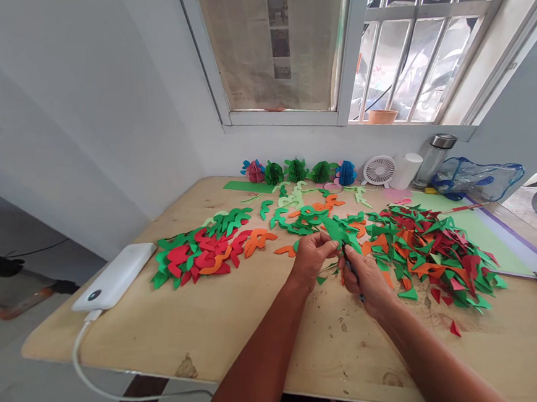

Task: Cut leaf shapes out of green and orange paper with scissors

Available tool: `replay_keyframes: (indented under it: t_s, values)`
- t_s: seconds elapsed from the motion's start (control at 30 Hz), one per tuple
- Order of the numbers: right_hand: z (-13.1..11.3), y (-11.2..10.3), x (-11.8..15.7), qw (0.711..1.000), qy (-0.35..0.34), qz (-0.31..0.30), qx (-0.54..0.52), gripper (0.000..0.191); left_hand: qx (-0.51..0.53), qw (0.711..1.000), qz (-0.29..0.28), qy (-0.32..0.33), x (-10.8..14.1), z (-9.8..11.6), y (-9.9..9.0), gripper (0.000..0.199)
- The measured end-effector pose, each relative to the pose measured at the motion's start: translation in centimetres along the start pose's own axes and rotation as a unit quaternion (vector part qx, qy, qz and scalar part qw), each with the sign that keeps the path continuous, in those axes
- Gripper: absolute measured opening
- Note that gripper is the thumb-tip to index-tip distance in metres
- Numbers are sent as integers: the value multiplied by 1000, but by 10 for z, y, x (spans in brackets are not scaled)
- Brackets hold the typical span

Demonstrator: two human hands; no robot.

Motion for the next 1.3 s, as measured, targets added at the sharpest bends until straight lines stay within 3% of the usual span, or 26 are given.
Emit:
replay_keyframes:
  t_s: [0.97, 1.17, 1.3]
  values:
    - [6, 0, -1, 1000, 0, -4, 13, 46, 10, 1000, 15, 17, -11, -4, -10, 20]
    - [3, 2, 0, 1000, -5, -21, -14, 49, 25, 998, 51, 28, -13, -4, -15, 22]
    - [-3, -1, 1, 1000, -23, 12, -10, 49, 40, 998, 55, 14, -11, -7, -13, 23]
Point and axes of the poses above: each hand's wrist, its own x-axis away from the middle knuckle, its own y-axis out of the palm, z = x × y, the point moved 5 cm from there along -x, towards the middle knuckle, and after that the axes turned 15 degrees about x, right-handed, at the moved point
